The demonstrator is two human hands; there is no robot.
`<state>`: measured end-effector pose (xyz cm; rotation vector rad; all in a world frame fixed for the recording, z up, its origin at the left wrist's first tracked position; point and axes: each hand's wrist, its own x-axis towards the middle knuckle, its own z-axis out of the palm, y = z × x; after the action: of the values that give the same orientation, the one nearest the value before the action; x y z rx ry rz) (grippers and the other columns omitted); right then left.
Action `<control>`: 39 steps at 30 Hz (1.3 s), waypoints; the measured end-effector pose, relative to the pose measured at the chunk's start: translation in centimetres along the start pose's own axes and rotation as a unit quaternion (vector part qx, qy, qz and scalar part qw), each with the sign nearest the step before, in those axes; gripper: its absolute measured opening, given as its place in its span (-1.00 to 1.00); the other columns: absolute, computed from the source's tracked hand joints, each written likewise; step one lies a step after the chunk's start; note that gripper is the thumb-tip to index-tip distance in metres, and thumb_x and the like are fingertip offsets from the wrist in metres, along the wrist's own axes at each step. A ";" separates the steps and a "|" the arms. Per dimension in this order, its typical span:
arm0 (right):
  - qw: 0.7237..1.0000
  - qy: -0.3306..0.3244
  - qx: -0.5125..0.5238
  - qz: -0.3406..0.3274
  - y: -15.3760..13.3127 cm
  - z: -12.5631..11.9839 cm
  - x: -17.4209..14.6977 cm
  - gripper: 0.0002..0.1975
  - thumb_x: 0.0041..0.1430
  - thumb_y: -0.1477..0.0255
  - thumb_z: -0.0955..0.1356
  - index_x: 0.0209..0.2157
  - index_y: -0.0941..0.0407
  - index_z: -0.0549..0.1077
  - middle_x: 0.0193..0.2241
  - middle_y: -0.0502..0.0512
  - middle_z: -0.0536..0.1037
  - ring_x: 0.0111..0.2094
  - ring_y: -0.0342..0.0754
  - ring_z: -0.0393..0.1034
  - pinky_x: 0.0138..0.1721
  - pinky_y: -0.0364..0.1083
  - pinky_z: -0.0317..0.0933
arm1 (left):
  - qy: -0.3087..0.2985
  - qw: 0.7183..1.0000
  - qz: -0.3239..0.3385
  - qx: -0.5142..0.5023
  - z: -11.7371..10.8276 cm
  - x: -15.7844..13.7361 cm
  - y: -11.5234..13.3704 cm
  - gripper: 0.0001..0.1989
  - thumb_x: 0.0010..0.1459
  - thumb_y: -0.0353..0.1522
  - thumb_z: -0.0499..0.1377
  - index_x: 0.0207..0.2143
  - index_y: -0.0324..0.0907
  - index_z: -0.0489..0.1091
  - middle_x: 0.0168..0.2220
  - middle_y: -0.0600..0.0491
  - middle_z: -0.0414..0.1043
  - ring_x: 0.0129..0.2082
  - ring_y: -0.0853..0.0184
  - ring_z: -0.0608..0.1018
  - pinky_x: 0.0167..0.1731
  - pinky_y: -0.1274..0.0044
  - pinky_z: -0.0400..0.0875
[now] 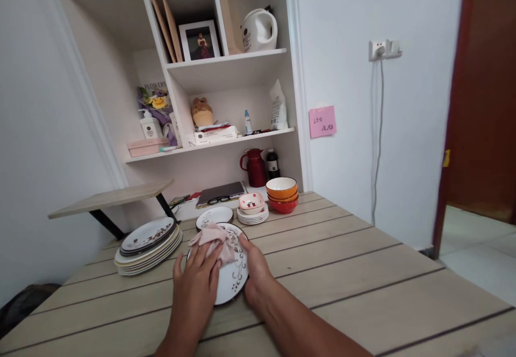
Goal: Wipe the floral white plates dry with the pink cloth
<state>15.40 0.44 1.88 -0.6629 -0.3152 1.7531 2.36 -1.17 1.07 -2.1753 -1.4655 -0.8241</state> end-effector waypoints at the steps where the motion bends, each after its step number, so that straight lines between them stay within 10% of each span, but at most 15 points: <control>1: 1.000 0.002 0.003 -0.006 -0.3 -0.1 0.0 -0.59 0.22 0.24 0.28 -0.09 0.28 0.49 -0.41 0.22 0.66 -0.35 0.06 0.57 -0.17 0.02 0.38 | 0.001 1.000 -0.001 0.001 0.0 0.0 0.1 -0.57 0.24 -0.45 -0.04 0.08 0.04 0.38 0.13 0.00 0.39 0.15 0.07 0.36 0.11 0.01 0.08; 39: 0.998 -0.011 0.051 -0.035 -2.1 -0.2 -0.7 -0.58 0.25 0.23 0.26 -0.06 0.28 0.47 -0.34 0.21 0.66 -0.33 0.02 0.58 -0.16 -0.02 0.38 | 0.061 0.994 0.052 -0.079 0.1 -0.3 1.1 -0.62 0.22 -0.46 0.01 0.00 0.03 0.44 0.06 0.04 0.47 0.09 0.15 0.43 0.13 0.10 0.05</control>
<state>17.35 0.37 3.01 -0.5528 -0.2595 1.6992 3.36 -1.74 0.76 -2.2479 -1.2550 -1.0480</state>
